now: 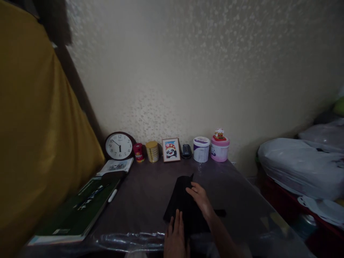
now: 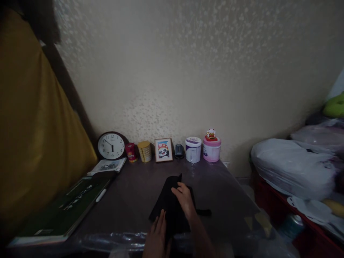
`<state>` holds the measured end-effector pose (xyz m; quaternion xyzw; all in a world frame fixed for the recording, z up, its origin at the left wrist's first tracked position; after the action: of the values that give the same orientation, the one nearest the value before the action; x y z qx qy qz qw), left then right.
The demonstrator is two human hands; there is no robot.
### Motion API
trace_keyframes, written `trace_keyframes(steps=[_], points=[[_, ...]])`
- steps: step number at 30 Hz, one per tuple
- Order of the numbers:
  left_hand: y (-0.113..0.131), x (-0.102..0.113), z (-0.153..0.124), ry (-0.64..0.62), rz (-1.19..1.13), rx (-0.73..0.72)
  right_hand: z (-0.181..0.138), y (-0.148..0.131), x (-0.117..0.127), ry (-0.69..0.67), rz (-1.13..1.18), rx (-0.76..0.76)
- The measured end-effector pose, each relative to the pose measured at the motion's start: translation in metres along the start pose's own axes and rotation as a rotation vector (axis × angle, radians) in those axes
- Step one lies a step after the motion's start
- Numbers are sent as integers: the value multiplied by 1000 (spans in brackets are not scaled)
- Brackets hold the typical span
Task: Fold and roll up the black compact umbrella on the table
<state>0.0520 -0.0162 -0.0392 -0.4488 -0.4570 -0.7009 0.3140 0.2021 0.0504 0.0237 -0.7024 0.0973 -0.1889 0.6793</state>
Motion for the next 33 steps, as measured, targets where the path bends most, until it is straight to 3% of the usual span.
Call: trace_keyframes(steps=[8,14,17,23,26,30,33], points=[[-2,1,2,-85,-29,51,11,1,-34,-9,0,-9],[-5,-3,3,-93,-32,63,19,8,-53,-103,-304,65],[-5,-9,1,-50,-26,54,21,11,-56,-124,-386,70],[-8,-14,-8,165,-7,94,19,8,-58,-157,-528,67],[-4,-5,-7,255,57,-9,19,5,-59,-177,-570,58],[3,4,1,382,206,-258,21,4,-58,-200,-595,39],[3,6,7,390,298,-421,22,4,-59,-225,-606,33]])
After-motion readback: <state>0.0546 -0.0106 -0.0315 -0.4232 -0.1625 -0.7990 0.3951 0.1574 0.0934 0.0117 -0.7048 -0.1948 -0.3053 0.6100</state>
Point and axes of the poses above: each hand's wrist, its own z-axis towards the middle knuckle, its own x-axis out of the back of the hand, y = z × x, the point moved 2 cm from there along z, towards the middle knuckle
